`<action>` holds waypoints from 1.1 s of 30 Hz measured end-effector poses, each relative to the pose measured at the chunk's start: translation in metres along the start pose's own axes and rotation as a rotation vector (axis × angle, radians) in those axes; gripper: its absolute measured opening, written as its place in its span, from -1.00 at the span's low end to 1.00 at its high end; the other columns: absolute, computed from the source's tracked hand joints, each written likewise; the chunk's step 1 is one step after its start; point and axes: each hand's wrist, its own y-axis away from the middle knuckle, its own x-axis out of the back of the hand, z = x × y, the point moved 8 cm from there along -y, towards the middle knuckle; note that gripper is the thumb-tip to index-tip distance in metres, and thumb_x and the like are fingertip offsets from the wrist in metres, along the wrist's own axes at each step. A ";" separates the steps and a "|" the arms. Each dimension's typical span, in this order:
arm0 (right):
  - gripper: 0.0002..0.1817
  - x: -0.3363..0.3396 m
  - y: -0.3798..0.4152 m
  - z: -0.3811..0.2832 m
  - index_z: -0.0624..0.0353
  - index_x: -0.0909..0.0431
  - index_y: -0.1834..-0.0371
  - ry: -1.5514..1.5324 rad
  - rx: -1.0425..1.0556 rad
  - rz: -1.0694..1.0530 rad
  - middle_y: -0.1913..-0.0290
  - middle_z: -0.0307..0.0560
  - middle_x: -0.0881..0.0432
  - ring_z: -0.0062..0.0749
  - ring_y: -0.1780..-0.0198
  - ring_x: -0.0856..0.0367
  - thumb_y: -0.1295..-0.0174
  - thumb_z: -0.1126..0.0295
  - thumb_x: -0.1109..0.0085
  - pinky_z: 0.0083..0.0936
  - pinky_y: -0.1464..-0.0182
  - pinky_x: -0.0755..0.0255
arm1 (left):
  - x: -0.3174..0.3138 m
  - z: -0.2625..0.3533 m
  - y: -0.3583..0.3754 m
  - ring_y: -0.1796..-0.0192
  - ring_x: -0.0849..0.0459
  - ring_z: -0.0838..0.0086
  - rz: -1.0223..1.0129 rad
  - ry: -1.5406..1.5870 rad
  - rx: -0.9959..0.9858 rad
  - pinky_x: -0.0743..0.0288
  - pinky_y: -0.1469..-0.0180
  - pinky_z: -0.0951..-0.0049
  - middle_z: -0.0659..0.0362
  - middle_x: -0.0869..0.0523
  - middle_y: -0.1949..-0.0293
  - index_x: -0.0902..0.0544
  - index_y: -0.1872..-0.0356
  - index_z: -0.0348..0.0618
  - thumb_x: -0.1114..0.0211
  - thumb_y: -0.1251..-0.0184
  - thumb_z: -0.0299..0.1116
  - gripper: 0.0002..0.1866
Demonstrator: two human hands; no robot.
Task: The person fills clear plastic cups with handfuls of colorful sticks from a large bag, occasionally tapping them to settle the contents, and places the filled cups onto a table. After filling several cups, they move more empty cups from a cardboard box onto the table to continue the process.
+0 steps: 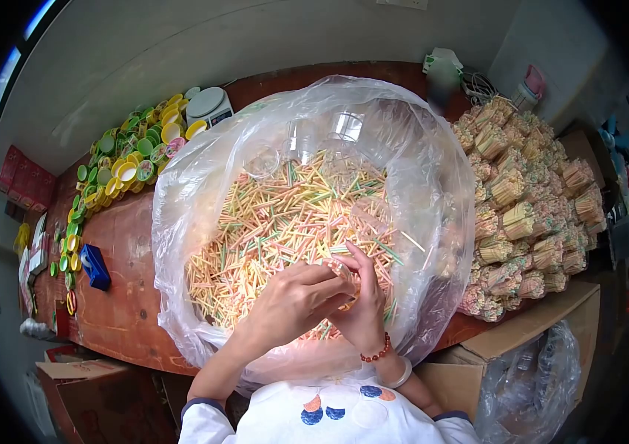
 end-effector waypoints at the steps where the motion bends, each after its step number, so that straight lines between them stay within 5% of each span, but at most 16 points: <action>1: 0.06 0.002 0.000 0.001 0.24 -0.25 -0.55 0.004 -0.003 -0.002 -0.21 0.07 -0.61 -0.11 -0.26 -0.63 0.11 0.59 -0.64 -0.26 -0.28 -0.60 | 0.010 -0.003 0.002 0.24 -0.80 0.38 0.080 0.064 0.043 -0.68 0.17 0.36 0.17 -0.80 0.31 -0.85 0.16 -0.09 -0.57 -0.17 -0.47 -0.80; 3: 0.07 0.005 0.000 0.002 0.25 -0.24 -0.56 -0.075 -0.020 0.014 -0.21 0.08 -0.62 -0.13 -0.28 -0.63 0.11 0.57 -0.65 -0.27 -0.30 -0.59 | 0.031 -0.014 0.008 0.34 -0.83 0.51 0.285 0.273 0.160 -0.70 0.26 0.49 0.17 -0.87 0.34 -0.86 0.23 -0.17 -0.59 -0.15 -0.57 -0.84; 6: 0.07 0.006 0.000 0.002 0.25 -0.25 -0.55 -0.063 -0.031 0.024 -0.21 0.08 -0.63 -0.15 -0.27 -0.65 0.10 0.54 -0.67 -0.26 -0.30 -0.59 | 0.040 -0.022 0.014 0.21 -0.88 0.47 0.254 0.393 0.250 -0.78 0.15 0.50 0.13 -0.88 0.23 -0.85 0.15 -0.20 -0.53 -0.25 -0.55 -0.84; 11: 0.08 0.004 0.001 0.004 0.26 -0.25 -0.55 -0.055 -0.004 0.042 -0.22 0.05 -0.64 -0.25 -0.24 -0.67 0.12 0.53 -0.69 -0.33 -0.28 -0.58 | 0.017 -0.025 0.015 0.27 -0.84 0.45 0.192 0.362 0.243 -0.71 0.16 0.44 0.18 -0.86 0.31 -0.86 0.12 -0.12 -0.55 -0.21 -0.51 -0.79; 16: 0.05 0.005 0.002 0.006 0.25 -0.26 -0.54 -0.079 -0.032 0.037 -0.18 0.07 -0.66 -0.15 -0.25 -0.67 0.08 0.50 -0.68 -0.25 -0.28 -0.58 | 0.007 -0.012 0.011 -0.05 -0.66 0.30 -0.012 0.129 0.050 -0.52 -0.16 0.23 0.19 -0.75 0.15 -0.84 0.01 -0.01 -0.57 -0.17 -0.34 -0.67; 19: 0.04 0.006 0.002 0.004 0.24 -0.26 -0.54 -0.125 -0.036 0.046 -0.18 0.08 -0.66 -0.15 -0.24 -0.68 0.07 0.51 -0.68 -0.23 -0.28 -0.58 | 0.024 -0.014 0.009 -0.14 -0.62 0.24 0.130 0.210 0.092 -0.52 -0.17 0.16 0.14 -0.72 0.03 -0.80 -0.10 0.01 -0.56 -0.21 -0.28 -0.60; 21: 0.05 0.003 0.001 0.003 0.23 -0.25 -0.54 -0.095 -0.010 0.044 -0.20 0.08 -0.66 -0.16 -0.25 -0.68 0.08 0.52 -0.68 -0.27 -0.28 -0.59 | 0.025 -0.022 0.008 -0.05 -0.67 0.25 0.224 0.161 0.154 -0.57 -0.11 0.19 0.09 -0.73 0.05 -0.74 -0.20 -0.02 -0.55 -0.26 -0.28 -0.54; 23: 0.05 0.002 0.002 0.001 0.21 -0.25 -0.54 -0.059 -0.030 0.036 -0.21 0.10 -0.67 -0.16 -0.25 -0.69 0.08 0.53 -0.68 -0.30 -0.28 -0.59 | 0.015 -0.036 0.003 0.06 -0.72 0.26 0.091 0.232 0.352 -0.63 -0.01 0.23 0.06 -0.73 0.06 -0.75 -0.17 -0.08 -0.52 -0.32 -0.29 -0.60; 24: 0.05 0.002 0.002 -0.001 0.21 -0.25 -0.54 -0.061 -0.027 0.033 -0.21 0.10 -0.67 -0.16 -0.25 -0.69 0.08 0.53 -0.68 -0.30 -0.28 -0.59 | 0.016 -0.036 0.002 0.20 -0.77 0.29 0.141 0.198 0.273 -0.67 0.13 0.32 0.04 -0.77 0.15 -0.79 -0.07 -0.15 -0.52 -0.33 -0.34 -0.69; 33: 0.03 0.003 0.004 -0.003 0.28 -0.31 -0.50 -0.045 -0.009 0.013 -0.27 0.08 -0.61 -0.16 -0.29 -0.65 0.14 0.54 -0.69 -0.27 -0.29 -0.59 | 0.027 -0.045 0.013 0.29 -0.83 0.42 0.320 0.297 0.283 -0.70 0.22 0.39 0.11 -0.82 0.31 -0.83 0.12 -0.21 -0.49 -0.29 -0.55 -0.84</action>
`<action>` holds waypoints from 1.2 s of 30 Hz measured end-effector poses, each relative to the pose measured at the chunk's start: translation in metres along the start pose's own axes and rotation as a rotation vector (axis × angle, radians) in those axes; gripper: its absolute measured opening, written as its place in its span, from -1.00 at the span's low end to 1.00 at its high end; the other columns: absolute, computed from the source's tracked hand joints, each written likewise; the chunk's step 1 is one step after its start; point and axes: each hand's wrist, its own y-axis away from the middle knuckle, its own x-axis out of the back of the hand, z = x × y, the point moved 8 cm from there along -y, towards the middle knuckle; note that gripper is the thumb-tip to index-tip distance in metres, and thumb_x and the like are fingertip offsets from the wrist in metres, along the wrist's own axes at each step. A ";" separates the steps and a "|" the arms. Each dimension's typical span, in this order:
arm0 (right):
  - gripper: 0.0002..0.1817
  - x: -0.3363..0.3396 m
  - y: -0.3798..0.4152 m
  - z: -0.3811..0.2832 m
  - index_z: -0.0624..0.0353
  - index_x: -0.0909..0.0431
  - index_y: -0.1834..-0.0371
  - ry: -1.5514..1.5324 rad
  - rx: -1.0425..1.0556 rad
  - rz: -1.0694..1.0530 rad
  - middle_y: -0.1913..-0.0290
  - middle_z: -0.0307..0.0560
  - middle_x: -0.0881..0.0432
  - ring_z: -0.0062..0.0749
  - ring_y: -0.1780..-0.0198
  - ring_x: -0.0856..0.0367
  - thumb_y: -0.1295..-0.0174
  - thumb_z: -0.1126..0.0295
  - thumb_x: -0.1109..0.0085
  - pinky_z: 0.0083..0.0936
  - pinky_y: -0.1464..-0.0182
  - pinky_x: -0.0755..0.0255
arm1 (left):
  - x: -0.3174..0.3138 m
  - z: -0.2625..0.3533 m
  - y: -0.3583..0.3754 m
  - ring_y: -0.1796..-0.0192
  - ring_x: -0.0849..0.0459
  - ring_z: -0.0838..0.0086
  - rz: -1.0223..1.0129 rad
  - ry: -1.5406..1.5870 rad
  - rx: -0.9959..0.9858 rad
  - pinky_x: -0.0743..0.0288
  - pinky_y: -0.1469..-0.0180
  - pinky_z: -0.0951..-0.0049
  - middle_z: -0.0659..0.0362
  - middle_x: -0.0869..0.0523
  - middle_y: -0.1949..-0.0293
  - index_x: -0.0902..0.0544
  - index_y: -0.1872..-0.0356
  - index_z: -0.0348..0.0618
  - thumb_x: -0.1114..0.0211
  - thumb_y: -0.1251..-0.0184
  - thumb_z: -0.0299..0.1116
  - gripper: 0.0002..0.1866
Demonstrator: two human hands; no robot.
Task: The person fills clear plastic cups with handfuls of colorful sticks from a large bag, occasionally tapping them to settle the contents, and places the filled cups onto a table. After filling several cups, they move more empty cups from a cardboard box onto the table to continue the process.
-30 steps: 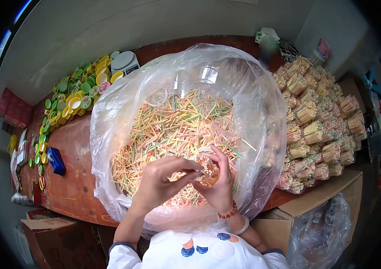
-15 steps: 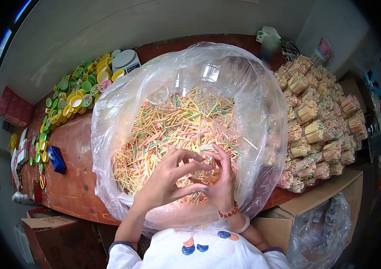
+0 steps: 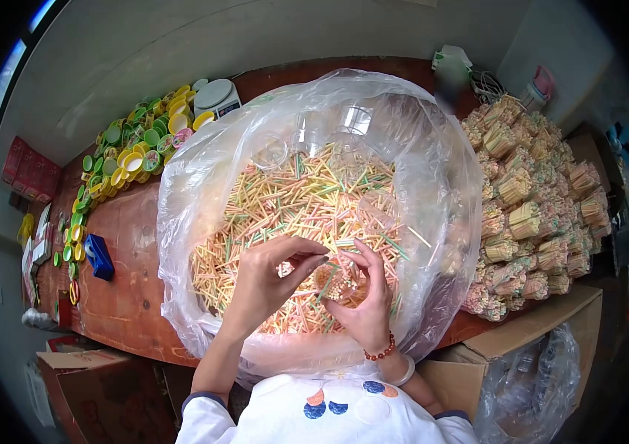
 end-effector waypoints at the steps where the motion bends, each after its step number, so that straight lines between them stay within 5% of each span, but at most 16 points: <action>1: 0.03 0.000 0.001 0.003 0.27 -0.31 -0.50 -0.025 -0.027 -0.002 -0.27 0.08 -0.61 -0.15 -0.29 -0.65 0.14 0.55 -0.69 -0.26 -0.29 -0.59 | 0.001 0.003 -0.001 0.29 -0.83 0.42 0.000 -0.001 0.000 -0.70 0.22 0.39 0.11 -0.82 0.31 -0.83 0.12 -0.21 -0.49 -0.29 -0.55 -0.84; 7: 0.04 0.000 0.001 0.000 0.25 -0.30 -0.51 -0.009 -0.021 -0.014 -0.25 0.09 -0.63 -0.12 -0.30 -0.64 0.13 0.55 -0.67 -0.23 -0.31 -0.57 | -0.012 0.023 -0.001 0.27 -0.76 0.29 -0.057 -0.342 -0.245 -0.63 0.20 0.28 0.14 -0.78 0.32 -0.80 0.06 -0.10 -0.50 -0.28 -0.40 -0.78; 13: 0.04 0.002 0.001 0.000 0.25 -0.30 -0.51 -0.007 -0.011 -0.013 -0.26 0.10 -0.63 -0.10 -0.30 -0.64 0.13 0.54 -0.67 -0.22 -0.32 -0.57 | -0.005 0.040 0.006 0.11 -0.73 0.27 -0.103 -0.347 -0.183 -0.61 0.04 0.24 0.13 -0.71 0.19 -0.70 -0.18 -0.03 -0.51 -0.29 -0.29 -0.57; 17: 0.02 0.001 0.001 -0.003 0.25 -0.32 -0.50 0.036 0.035 0.006 -0.30 0.10 -0.60 -0.09 -0.31 -0.63 0.13 0.51 -0.69 -0.23 -0.32 -0.58 | -0.026 0.023 0.026 0.07 -0.72 0.34 -0.332 -0.362 -0.061 -0.63 0.03 0.24 0.21 -0.67 0.22 -0.57 -0.37 0.01 -0.55 -0.27 -0.24 -0.37; 22: 0.05 0.008 0.001 0.004 0.23 -0.29 -0.53 -0.013 -0.043 0.026 -0.22 0.07 -0.66 -0.22 -0.27 -0.66 0.13 0.56 -0.65 -0.30 -0.30 -0.55 | -0.015 0.021 0.035 0.19 -0.83 0.27 -0.266 -0.188 -0.136 -0.72 0.11 0.29 0.12 -0.79 0.11 -0.68 -0.23 -0.11 -0.43 -0.35 -0.51 -0.58; 24: 0.03 0.010 0.001 0.000 0.23 -0.29 -0.53 0.057 0.005 0.044 -0.21 0.09 -0.66 -0.19 -0.27 -0.66 0.11 0.54 -0.65 -0.30 -0.29 -0.56 | 0.003 0.020 0.031 0.08 -0.82 0.23 -0.172 -0.223 -0.071 -0.73 0.04 0.25 0.11 -0.78 0.02 -0.69 -0.24 -0.09 -0.48 -0.30 -0.49 -0.55; 25: 0.03 0.010 0.001 0.000 0.23 -0.29 -0.53 0.057 0.005 0.045 -0.21 0.09 -0.66 -0.19 -0.27 -0.66 0.11 0.54 -0.65 -0.30 -0.29 -0.56 | 0.012 0.023 0.029 -0.24 -0.68 0.11 -0.078 -0.443 -0.073 -0.60 -0.27 0.09 0.02 -0.67 -0.23 -0.61 -0.37 -0.03 -0.45 -0.37 -0.34 -0.47; 26: 0.02 0.010 0.001 0.000 0.22 -0.30 -0.53 0.043 0.002 0.039 -0.22 0.09 -0.66 -0.18 -0.27 -0.66 0.09 0.52 -0.66 -0.29 -0.29 -0.56 | 0.010 0.024 0.025 -0.24 -0.68 0.11 -0.077 -0.444 -0.072 -0.60 -0.27 0.09 0.02 -0.67 -0.23 -0.61 -0.37 -0.03 -0.45 -0.37 -0.34 -0.47; 29: 0.00 0.005 0.003 -0.002 0.22 -0.30 -0.52 0.022 0.018 0.017 -0.24 0.07 -0.65 -0.17 -0.26 -0.67 0.05 0.49 -0.66 -0.28 -0.28 -0.56 | -0.015 0.025 0.017 -0.59 -0.27 0.03 -0.187 -0.432 -0.127 -0.10 -0.63 0.00 -0.07 -0.36 -0.53 -0.33 -0.61 0.06 -0.20 -0.57 -0.12 -0.36; 31: 0.01 0.005 0.009 -0.009 0.21 -0.30 -0.52 0.080 0.050 0.006 -0.23 0.05 -0.65 -0.16 -0.26 -0.67 0.06 0.46 -0.68 -0.25 -0.30 -0.56 | -0.043 0.015 0.015 -0.59 -0.30 0.05 -0.374 -0.278 -0.188 -0.11 -0.63 0.02 -0.05 -0.39 -0.53 -0.35 -0.59 -0.02 -0.17 -0.59 -0.19 -0.39; 32: 0.02 0.006 0.012 -0.013 0.20 -0.28 -0.54 0.042 0.042 -0.041 -0.25 0.05 -0.62 -0.13 -0.29 -0.64 0.06 0.49 -0.66 -0.22 -0.30 -0.57 | -0.045 0.017 0.011 -0.47 -0.51 0.12 -0.370 -0.226 -0.212 -0.30 -0.54 0.10 -0.06 -0.54 -0.43 -0.39 -0.55 -0.12 -0.18 -0.57 -0.31 -0.43; 34: 0.06 0.010 0.014 -0.027 0.16 -0.24 -0.58 -0.034 0.080 -0.107 -0.28 0.06 -0.59 -0.09 -0.34 -0.60 0.07 0.52 -0.63 -0.20 -0.32 -0.57 | -0.043 0.006 0.008 -0.25 -0.72 0.19 -0.325 0.213 0.123 -0.50 -0.38 0.20 -0.05 -0.69 -0.27 -0.44 -0.50 -0.20 -0.17 -0.55 -0.44 -0.47; 36: 0.07 0.019 0.012 -0.034 0.14 -0.22 -0.59 -0.060 0.031 -0.116 -0.26 0.05 -0.61 -0.08 -0.32 -0.62 0.07 0.53 -0.62 -0.23 -0.34 -0.55 | -0.053 0.011 0.005 -0.15 -0.77 0.21 -0.325 0.279 0.029 -0.57 -0.27 0.28 -0.08 -0.72 -0.23 -0.45 -0.49 -0.24 -0.11 -0.57 -0.53 -0.50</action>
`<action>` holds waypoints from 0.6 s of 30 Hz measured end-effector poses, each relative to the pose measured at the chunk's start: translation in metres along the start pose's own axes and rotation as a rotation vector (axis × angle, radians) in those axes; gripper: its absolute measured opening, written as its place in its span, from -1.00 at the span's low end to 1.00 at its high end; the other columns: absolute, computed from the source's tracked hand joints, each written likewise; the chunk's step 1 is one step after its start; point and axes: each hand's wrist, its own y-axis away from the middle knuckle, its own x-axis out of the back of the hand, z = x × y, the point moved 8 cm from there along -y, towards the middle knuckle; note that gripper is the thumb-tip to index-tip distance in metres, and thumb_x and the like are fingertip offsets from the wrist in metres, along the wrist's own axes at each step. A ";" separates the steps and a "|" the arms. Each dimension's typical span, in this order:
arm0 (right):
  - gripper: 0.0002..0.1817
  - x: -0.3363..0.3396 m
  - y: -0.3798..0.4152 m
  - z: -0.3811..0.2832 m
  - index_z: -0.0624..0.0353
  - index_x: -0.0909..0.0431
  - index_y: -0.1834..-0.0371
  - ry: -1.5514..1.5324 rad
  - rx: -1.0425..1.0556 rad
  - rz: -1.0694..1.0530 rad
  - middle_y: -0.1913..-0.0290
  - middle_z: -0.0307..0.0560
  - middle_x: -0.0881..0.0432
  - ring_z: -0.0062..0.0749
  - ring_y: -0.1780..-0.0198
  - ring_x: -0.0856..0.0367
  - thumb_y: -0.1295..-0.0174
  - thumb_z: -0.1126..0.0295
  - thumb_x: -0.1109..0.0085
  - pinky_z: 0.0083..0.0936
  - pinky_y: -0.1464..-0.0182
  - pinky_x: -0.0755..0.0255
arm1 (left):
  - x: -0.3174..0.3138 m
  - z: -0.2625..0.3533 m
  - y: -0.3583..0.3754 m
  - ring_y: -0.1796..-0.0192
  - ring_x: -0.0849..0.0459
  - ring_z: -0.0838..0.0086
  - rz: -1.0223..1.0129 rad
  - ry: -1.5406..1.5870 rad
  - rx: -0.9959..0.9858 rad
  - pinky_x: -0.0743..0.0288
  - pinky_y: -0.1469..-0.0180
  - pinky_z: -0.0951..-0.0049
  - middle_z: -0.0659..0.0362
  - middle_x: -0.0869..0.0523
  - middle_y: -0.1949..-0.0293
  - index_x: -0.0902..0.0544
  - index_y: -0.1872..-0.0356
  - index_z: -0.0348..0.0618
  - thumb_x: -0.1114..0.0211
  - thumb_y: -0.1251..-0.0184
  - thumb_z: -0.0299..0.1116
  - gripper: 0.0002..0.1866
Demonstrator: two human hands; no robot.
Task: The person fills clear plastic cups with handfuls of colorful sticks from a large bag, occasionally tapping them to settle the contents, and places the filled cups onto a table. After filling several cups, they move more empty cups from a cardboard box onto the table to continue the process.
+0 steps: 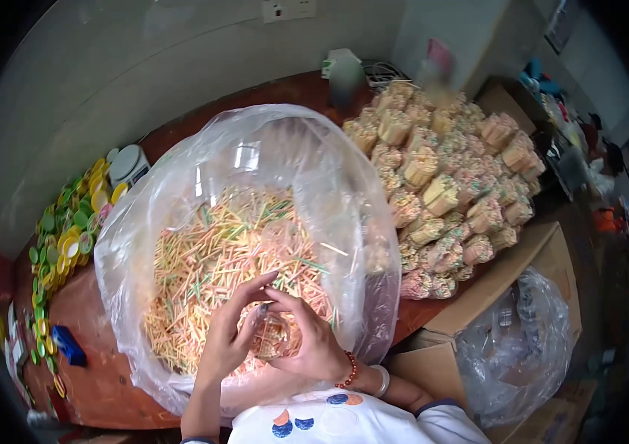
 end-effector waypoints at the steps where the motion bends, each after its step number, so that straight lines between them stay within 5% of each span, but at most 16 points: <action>1: 0.09 0.002 0.000 0.006 0.11 -0.21 -0.60 0.045 -0.008 0.035 -0.23 0.04 -0.64 -0.11 -0.30 -0.64 0.07 0.53 -0.62 -0.26 -0.35 -0.55 | -0.006 0.005 -0.001 -0.19 -0.76 0.19 -0.043 0.034 0.054 -0.56 -0.29 0.26 -0.09 -0.70 -0.26 -0.43 -0.51 -0.24 -0.08 -0.58 -0.54 -0.49; 5: 0.05 0.039 -0.017 -0.003 0.14 -0.26 -0.57 0.027 -0.003 0.030 -0.17 0.08 -0.68 -0.12 -0.21 -0.71 0.05 0.44 -0.66 -0.29 -0.28 -0.61 | 0.001 0.018 -0.004 -0.57 -0.38 -0.03 -0.084 -0.170 -0.117 -0.22 -0.57 0.08 -0.22 -0.28 -0.58 -0.15 -0.63 -0.33 0.01 -0.66 0.06 -0.22; 11: -0.18 0.224 -0.141 -0.072 0.32 -0.44 -0.30 0.702 0.190 0.570 -0.03 0.20 -0.71 -0.09 0.01 -0.79 0.00 0.24 -0.66 -0.29 -0.06 -0.77 | 0.045 0.032 -0.008 -0.47 -0.52 0.10 0.137 -0.064 -0.120 -0.36 -0.49 0.12 -0.14 -0.45 -0.49 -0.22 -0.61 -0.33 -0.06 -0.66 0.05 -0.24; 13: -0.20 0.292 -0.189 -0.064 0.38 -0.46 -0.22 0.838 0.019 0.566 -0.03 0.20 -0.71 -0.11 0.02 -0.80 0.03 0.20 -0.67 -0.32 -0.05 -0.76 | 0.053 0.023 0.000 -0.44 -0.54 0.11 0.217 -0.180 -0.153 -0.39 -0.46 0.13 -0.13 -0.46 -0.48 -0.26 -0.60 -0.30 -0.11 -0.65 -0.01 -0.28; 15: -0.18 0.369 -0.225 -0.039 0.41 -0.52 -0.15 0.969 -0.120 0.579 0.01 0.20 -0.74 -0.06 0.04 -0.80 0.09 0.09 -0.69 -0.25 -0.03 -0.74 | 0.059 0.060 0.009 -0.40 -0.58 0.13 0.281 -0.263 0.042 -0.43 -0.42 0.15 -0.11 -0.49 -0.46 -0.36 -0.54 -0.31 -0.13 -0.63 -0.07 -0.35; 17: -0.19 0.446 -0.246 -0.015 0.24 -0.64 -0.10 1.226 -0.214 0.563 -0.02 0.18 -0.80 -0.04 0.02 -0.82 0.15 -0.09 -0.65 -0.34 -0.10 -0.69 | 0.067 0.042 0.032 -0.37 -0.60 0.14 0.355 -0.229 0.077 -0.44 -0.41 0.16 -0.09 -0.52 -0.43 -0.40 -0.50 -0.33 -0.14 -0.63 -0.11 -0.39; 18: -0.19 0.487 -0.255 0.005 0.22 -0.66 -0.07 1.303 -0.233 0.572 0.02 0.18 -0.80 0.06 0.01 -0.80 0.17 -0.12 -0.67 -0.16 -0.17 -0.64 | 0.073 0.028 0.046 -0.36 -0.60 0.18 0.417 -0.212 0.122 -0.44 -0.40 0.19 -0.06 -0.53 -0.42 -0.41 -0.49 -0.34 -0.14 -0.64 -0.14 -0.41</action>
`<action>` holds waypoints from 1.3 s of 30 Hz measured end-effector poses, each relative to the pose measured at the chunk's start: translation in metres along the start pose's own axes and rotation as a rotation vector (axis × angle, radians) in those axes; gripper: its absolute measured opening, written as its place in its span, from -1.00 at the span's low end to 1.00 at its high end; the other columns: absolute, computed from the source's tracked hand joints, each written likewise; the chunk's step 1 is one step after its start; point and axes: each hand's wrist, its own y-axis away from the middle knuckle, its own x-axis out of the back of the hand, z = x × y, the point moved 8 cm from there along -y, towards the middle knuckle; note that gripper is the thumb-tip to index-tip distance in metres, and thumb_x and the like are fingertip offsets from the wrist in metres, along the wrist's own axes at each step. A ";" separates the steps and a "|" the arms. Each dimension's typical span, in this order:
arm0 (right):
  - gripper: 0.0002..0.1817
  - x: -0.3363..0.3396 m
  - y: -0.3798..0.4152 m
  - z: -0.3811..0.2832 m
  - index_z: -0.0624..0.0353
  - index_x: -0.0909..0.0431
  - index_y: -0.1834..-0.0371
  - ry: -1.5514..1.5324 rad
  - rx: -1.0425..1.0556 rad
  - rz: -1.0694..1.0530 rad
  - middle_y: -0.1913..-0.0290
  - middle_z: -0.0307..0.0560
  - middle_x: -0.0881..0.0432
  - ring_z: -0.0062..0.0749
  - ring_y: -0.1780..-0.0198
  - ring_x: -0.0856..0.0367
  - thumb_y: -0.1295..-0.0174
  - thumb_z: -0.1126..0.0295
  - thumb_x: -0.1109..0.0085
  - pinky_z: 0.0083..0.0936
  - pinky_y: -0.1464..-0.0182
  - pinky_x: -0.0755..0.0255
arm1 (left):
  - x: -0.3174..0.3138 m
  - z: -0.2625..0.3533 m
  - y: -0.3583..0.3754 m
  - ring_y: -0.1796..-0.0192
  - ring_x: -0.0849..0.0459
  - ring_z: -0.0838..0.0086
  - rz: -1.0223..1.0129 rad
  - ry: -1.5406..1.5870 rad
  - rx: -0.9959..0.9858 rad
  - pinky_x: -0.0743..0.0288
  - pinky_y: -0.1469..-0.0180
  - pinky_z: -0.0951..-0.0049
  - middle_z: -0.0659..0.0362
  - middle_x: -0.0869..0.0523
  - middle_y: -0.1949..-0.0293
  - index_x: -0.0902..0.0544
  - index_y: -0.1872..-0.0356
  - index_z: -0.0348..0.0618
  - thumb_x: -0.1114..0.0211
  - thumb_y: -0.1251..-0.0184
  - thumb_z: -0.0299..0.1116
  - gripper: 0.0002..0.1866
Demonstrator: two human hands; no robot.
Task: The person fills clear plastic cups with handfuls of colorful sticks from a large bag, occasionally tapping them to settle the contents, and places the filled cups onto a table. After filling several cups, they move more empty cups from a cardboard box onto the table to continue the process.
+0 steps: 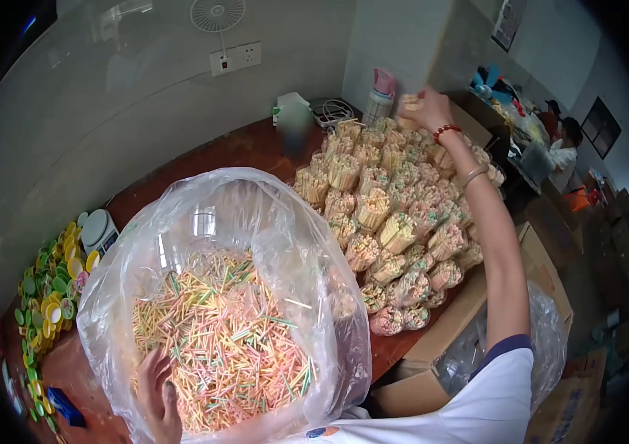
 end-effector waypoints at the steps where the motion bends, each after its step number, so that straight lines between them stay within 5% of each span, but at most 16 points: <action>1: -0.18 -0.010 -0.018 0.029 0.20 -0.69 -0.05 0.077 -0.008 0.011 0.06 0.18 -0.80 0.17 0.00 -0.77 0.20 -0.15 -0.68 0.02 -0.24 -0.59 | 0.008 -0.018 0.009 -0.35 -0.60 0.22 0.049 0.007 0.055 -0.44 -0.39 0.23 -0.03 -0.54 -0.41 -0.42 -0.48 -0.34 -0.14 -0.65 -0.17 -0.43; 6: -0.14 -0.037 -0.035 0.099 0.12 -0.69 -0.21 0.461 -0.297 -0.130 -0.26 0.12 -0.69 0.13 -0.48 -0.41 0.10 -0.22 -0.62 0.23 -0.59 -0.07 | 0.029 -0.058 0.024 -0.29 -0.61 0.37 0.193 -0.002 0.218 -0.44 -0.35 0.35 0.09 -0.59 -0.34 -0.49 -0.42 -0.37 -0.16 -0.67 -0.25 -0.52; 10: -0.18 -0.049 -0.027 0.133 -0.11 -0.67 -0.33 0.610 -0.450 -0.153 -0.45 0.04 -0.56 0.15 -0.62 -0.20 -0.03 -0.29 -0.53 0.28 -0.63 0.06 | 0.045 -0.105 0.022 -0.29 -0.66 0.20 0.132 0.006 0.135 -0.46 -0.38 0.28 -0.06 -0.63 -0.32 -0.50 -0.42 -0.36 -0.19 -0.61 -0.33 -0.53; 12: -0.06 -0.078 -0.052 0.181 -0.12 -0.54 -0.48 0.511 -0.424 -0.413 -0.61 0.00 -0.36 0.16 -0.70 -0.02 -0.07 -0.36 -0.46 0.31 -0.64 0.13 | 0.033 -0.080 0.000 -0.27 -0.68 0.19 0.121 -0.137 0.135 -0.47 -0.38 0.30 -0.05 -0.67 -0.27 -0.55 -0.39 -0.29 -0.23 -0.56 -0.44 -0.57; 13: 0.01 -0.050 -0.024 0.132 -0.04 -0.45 -0.54 0.580 -0.457 -0.350 -0.65 0.01 -0.29 0.16 -0.71 0.02 -0.08 -0.37 -0.46 0.38 -0.62 0.15 | 0.023 -0.065 -0.013 -0.27 -0.67 0.15 0.087 -0.264 0.113 -0.47 -0.39 0.27 -0.04 -0.68 -0.26 -0.57 -0.38 -0.24 -0.26 -0.54 -0.46 -0.57; 16: -0.07 -0.042 -0.024 0.099 0.19 -0.40 -0.52 0.622 -0.302 -0.072 -0.62 0.11 -0.30 0.25 -0.67 -0.02 -0.20 -0.14 -0.50 0.13 -0.65 0.00 | -0.014 -0.027 -0.033 -0.39 -0.54 0.01 -0.071 -0.509 -0.103 -0.44 -0.45 0.09 -0.05 -0.56 -0.36 -0.46 -0.49 -0.05 -0.41 -0.44 -0.28 -0.38; 18: -0.24 -0.014 -0.003 0.016 0.07 -0.39 -0.53 0.466 0.390 0.362 -0.57 0.11 -0.35 0.14 -0.67 -0.07 -0.33 0.06 -0.44 -0.03 -0.64 -0.08 | -0.036 -0.039 -0.034 -0.47 -0.44 -0.04 -0.191 -0.555 -0.145 -0.40 -0.49 0.01 -0.05 -0.41 -0.47 -0.33 -0.58 0.04 -0.48 -0.38 -0.16 -0.21; 20: -0.34 0.021 0.074 -0.100 0.05 -0.45 -0.49 0.073 0.656 0.358 -0.50 0.13 -0.44 0.07 -0.58 -0.29 -0.35 0.19 -0.41 -0.06 -0.58 -0.25 | -0.061 -0.055 -0.040 -0.48 -0.41 -0.07 -0.270 -0.472 -0.173 -0.37 -0.52 -0.04 -0.08 -0.31 -0.52 -0.20 -0.64 0.06 -0.50 -0.35 -0.08 -0.09; 23: -0.39 0.042 0.177 -0.244 0.10 -0.54 -0.40 -0.261 0.840 0.002 -0.41 0.11 -0.56 0.01 -0.41 -0.55 -0.31 0.20 -0.44 -0.10 -0.50 -0.40 | -0.109 -0.038 -0.063 -0.49 -0.41 -0.07 -0.292 -0.369 -0.400 -0.35 -0.52 -0.03 -0.14 -0.36 -0.48 -0.14 -0.65 0.00 -0.49 -0.36 -0.06 -0.05; 25: -0.40 0.054 0.215 -0.285 0.11 -0.57 -0.37 -0.388 0.887 -0.196 -0.39 0.09 -0.59 -0.01 -0.39 -0.58 -0.29 0.20 -0.46 -0.11 -0.50 -0.41 | -0.131 -0.038 -0.081 -0.44 -0.48 -0.08 -0.345 -0.239 -0.422 -0.40 -0.47 -0.03 -0.18 -0.46 -0.43 -0.21 -0.59 -0.05 -0.44 -0.39 -0.12 -0.15; 27: -0.24 0.053 0.253 -0.310 0.14 -0.48 -0.46 -0.518 0.993 -0.612 -0.40 0.12 -0.58 -0.01 -0.41 -0.56 -0.19 0.19 -0.55 -0.15 -0.52 -0.39 | -0.126 -0.039 -0.092 -0.36 -0.57 -0.07 -0.310 -0.201 -0.389 -0.46 -0.41 -0.06 -0.16 -0.54 -0.37 -0.26 -0.55 -0.09 -0.44 -0.38 -0.15 -0.20; 31: 0.13 0.023 0.315 -0.313 0.20 -0.16 -0.64 -0.771 0.874 -0.554 -0.42 0.23 -0.54 0.02 -0.44 -0.55 -0.03 0.19 -0.68 -0.16 -0.49 -0.42 | -0.082 -0.022 -0.077 -0.26 -0.70 0.09 -0.237 -0.052 -0.293 -0.65 -0.27 0.11 -0.19 -0.64 -0.26 -0.37 -0.48 -0.19 -0.54 -0.28 -0.21 -0.20; 34: 0.09 -0.044 0.380 -0.308 0.20 -0.19 -0.62 -0.831 0.601 -0.757 -0.44 0.18 -0.51 -0.11 -0.44 -0.54 -0.04 0.25 -0.68 -0.20 -0.49 -0.42 | -0.076 -0.036 -0.056 -0.16 -0.77 0.12 -0.369 0.115 -0.167 -0.65 -0.29 0.16 -0.16 -0.66 -0.25 -0.33 -0.52 -0.20 -0.45 -0.40 -0.28 -0.26; 36: -0.03 -0.074 0.407 -0.291 0.23 -0.24 -0.56 -1.220 0.168 -0.995 -0.41 0.11 -0.52 -0.21 -0.42 -0.55 -0.11 0.35 -0.62 -0.29 -0.46 -0.44 | -0.067 -0.050 -0.038 -0.25 -0.72 0.10 -0.403 0.192 -0.092 -0.60 -0.36 0.12 -0.18 -0.62 -0.30 -0.29 -0.56 -0.16 -0.43 -0.44 -0.28 -0.25; 37: -0.09 -0.079 0.414 -0.279 0.24 -0.29 -0.53 -1.210 0.114 -0.895 -0.36 0.13 -0.56 -0.23 -0.38 -0.58 -0.12 0.38 -0.61 -0.32 -0.43 -0.47 | -0.061 -0.056 -0.024 -0.50 -0.46 0.08 -0.446 0.019 -0.180 -0.41 -0.51 0.05 -0.13 -0.40 -0.50 -0.23 -0.62 -0.05 -0.45 -0.38 -0.32 -0.16; 39: -0.14 -0.084 0.426 -0.252 0.29 -0.32 -0.50 -1.255 0.012 -0.739 -0.33 0.09 -0.57 -0.29 -0.37 -0.57 -0.12 0.46 -0.58 -0.36 -0.42 -0.46 | -0.058 -0.069 0.002 -0.65 -0.16 -0.06 -0.554 -0.457 -0.282 -0.15 -0.64 -0.07 -0.09 -0.20 -0.61 -0.17 -0.66 0.12 -0.55 -0.26 -0.30 -0.02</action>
